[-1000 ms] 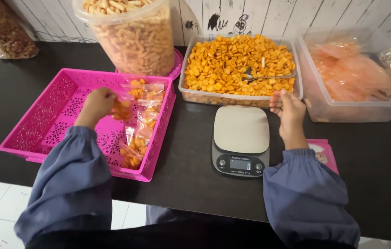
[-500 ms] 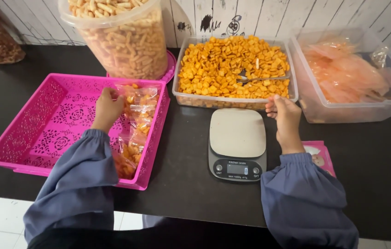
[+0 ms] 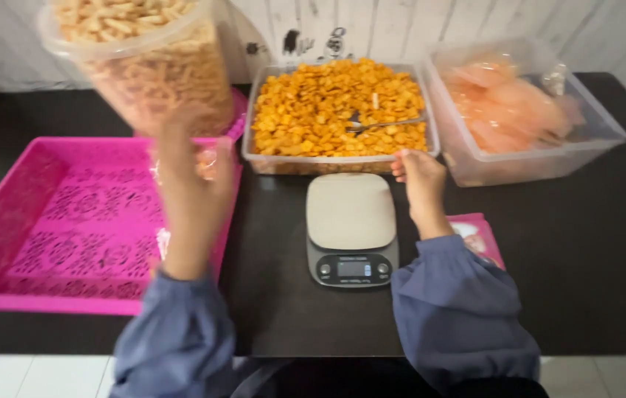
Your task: Packaging small orange snacks into plastic bags and weighing them on a digital scale for portion control.
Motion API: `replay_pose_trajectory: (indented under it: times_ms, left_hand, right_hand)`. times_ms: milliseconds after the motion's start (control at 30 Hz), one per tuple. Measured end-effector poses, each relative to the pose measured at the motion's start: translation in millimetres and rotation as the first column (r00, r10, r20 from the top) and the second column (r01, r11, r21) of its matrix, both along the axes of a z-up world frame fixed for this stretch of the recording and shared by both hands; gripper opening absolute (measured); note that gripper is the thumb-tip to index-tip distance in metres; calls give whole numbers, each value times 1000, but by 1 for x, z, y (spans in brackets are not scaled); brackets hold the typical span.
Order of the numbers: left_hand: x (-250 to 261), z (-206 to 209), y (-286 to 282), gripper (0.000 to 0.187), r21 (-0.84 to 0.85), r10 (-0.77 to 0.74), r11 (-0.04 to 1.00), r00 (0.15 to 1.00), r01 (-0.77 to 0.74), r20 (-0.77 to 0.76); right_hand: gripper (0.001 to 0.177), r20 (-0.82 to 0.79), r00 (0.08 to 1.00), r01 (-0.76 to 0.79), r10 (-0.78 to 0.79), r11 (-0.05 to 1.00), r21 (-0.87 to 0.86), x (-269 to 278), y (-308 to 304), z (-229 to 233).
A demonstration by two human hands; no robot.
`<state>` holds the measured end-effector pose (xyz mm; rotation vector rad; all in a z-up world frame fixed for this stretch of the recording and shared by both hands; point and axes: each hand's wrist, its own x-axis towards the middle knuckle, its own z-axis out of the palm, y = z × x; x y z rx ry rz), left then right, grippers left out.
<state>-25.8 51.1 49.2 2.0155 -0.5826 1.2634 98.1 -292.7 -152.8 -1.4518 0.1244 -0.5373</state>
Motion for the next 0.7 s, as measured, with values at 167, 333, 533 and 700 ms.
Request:
replay_pose_trajectory:
  times_ms: [167,333,533,700]
  left_hand:
    - [40,-49,-94,34,-3,-185,982,972,187,-146]
    - [95,-117,-124,45,161,-110,978,985,131,-131]
    - [124,-163,-80,46,155,244,957,970,-243,18]
    - [139,-176,-63,36,52,356,933,934,-357,30]
  right_hand:
    - [13,19,999,38,-37,999,-33,-7,7,7]
    - [13,67,994,95,-85,984,-153,-12,-3,21]
    - [12,513,738,627,-439,728,-278,-16,-116,76]
    - [11,476,614,789,-629,469,-398,26,-199,77]
